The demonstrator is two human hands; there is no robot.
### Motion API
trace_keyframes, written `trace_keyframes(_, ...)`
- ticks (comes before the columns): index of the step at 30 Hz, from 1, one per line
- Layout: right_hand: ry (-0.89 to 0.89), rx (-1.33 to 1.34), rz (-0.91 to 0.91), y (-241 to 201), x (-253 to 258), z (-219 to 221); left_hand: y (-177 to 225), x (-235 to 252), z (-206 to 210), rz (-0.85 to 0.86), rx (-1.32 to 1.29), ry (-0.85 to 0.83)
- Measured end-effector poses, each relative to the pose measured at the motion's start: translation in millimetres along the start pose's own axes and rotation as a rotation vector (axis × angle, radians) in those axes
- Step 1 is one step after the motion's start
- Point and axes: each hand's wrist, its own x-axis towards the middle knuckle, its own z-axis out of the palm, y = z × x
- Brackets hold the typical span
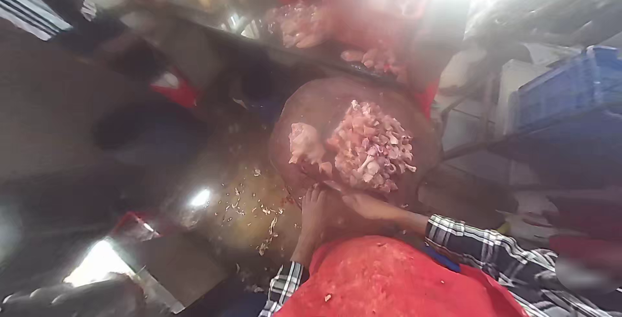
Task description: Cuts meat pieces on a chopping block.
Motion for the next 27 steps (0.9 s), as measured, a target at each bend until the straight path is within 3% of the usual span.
trace_keyframes(2, -0.037, 0.053, 0.014, -1, 5, -8, -5, 14, -2, 0.107, 0.094, -0.099)
trace_keyframes(4, -0.039, 0.148, 0.040, 1, 6, -14, 8, 15, -11, 0.102, 0.101, -0.164)
trace_keyframes(8, 0.104, 0.365, 0.050, 5, 1, 0, 38, -9, -22, -0.304, -0.232, -0.385)
trace_keyframes(13, 0.322, 0.194, -0.450, -26, -42, -21, 0, -59, -12, -0.554, -0.724, -0.274)
trace_keyframes(15, 0.388, 0.117, -0.557, -64, -69, -45, -10, -75, -22, -0.644, -0.852, -0.265)
trace_keyframes(18, 0.401, 0.129, -0.662, -100, -83, -44, -35, -91, -7, -0.606, -1.090, -0.224)
trace_keyframes(20, 0.330, 0.114, -0.605, -77, -63, -20, -38, -93, -5, -0.606, -1.158, -0.235)
trace_keyframes(24, 0.098, -0.154, -0.067, 1, -21, 5, -44, -93, 1, -0.597, -1.166, -0.262)
trace_keyframes(27, 0.145, -0.279, -0.038, -22, -41, -3, -54, -103, 17, -0.600, -1.240, -0.249)
